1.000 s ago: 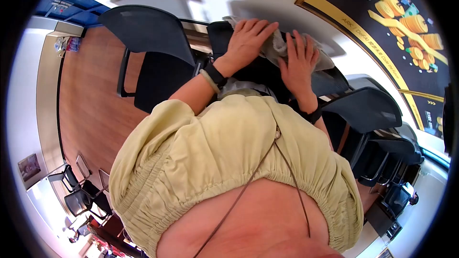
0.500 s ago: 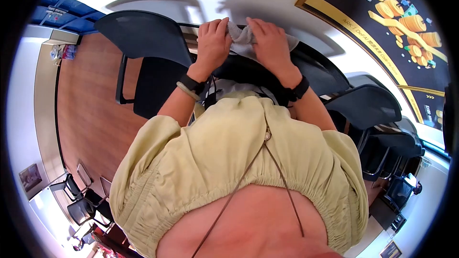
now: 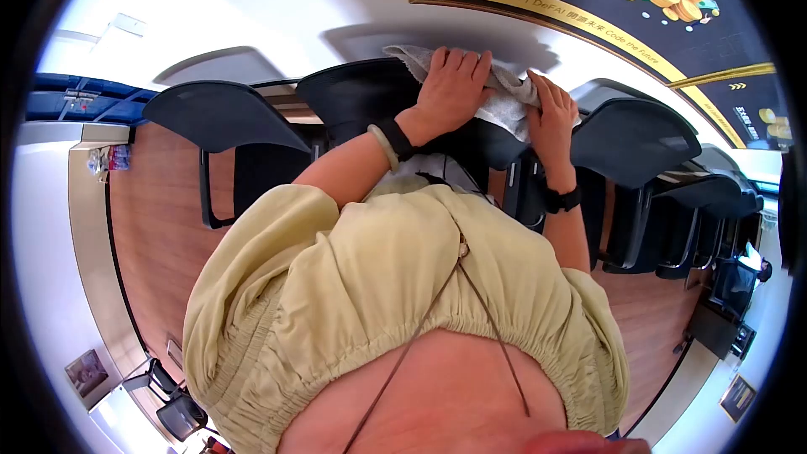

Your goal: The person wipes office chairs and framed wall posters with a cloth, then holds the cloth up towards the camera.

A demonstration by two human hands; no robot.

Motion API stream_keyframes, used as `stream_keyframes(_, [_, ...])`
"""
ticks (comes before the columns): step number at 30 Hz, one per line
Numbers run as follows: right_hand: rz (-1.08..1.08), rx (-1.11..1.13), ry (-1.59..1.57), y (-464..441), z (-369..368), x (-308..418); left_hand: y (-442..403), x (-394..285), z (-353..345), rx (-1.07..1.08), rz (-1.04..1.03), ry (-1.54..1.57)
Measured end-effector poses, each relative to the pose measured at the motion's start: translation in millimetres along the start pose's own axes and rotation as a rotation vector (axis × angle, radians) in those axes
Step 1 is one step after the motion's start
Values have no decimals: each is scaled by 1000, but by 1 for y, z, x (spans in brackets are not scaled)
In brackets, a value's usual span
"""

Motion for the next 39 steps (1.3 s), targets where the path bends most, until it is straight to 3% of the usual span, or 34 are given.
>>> stream_keyframes(7, [-1,-37,-140,3,-1,-5,-3,-6,-2,-19,94,19])
stream_keyframes(16, [50,15,-25,7,-16,-11,1,-3,-11,-17,191,22])
stream_keyframes(26, [80,-32,-161,6,-13,-7,9,1,1,-156,144,109])
stream_keyframes(30, [203,-162,-284,15,4,47,47,-11,39,-240,82,280])
stream_keyframes(33, [285,-183,-301,45,-15,96,122,-11,48,-154,112,282])
stream_keyframes(36, [302,-73,-8,66,-45,161,209,21,61,-83,501,624])
stream_keyframes(39, [242,355,-244,108,-135,155,300,46,41,20,826,740])
Point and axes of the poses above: each hand's wrist, its own y-axis away from the middle knuckle, its own z-axis out of the back of the hand, x = y × z, the point moved 8 cm from there along -y, towards the middle knuckle, and after that the axes turned 8 degrees about z, right-handed, at the moved point
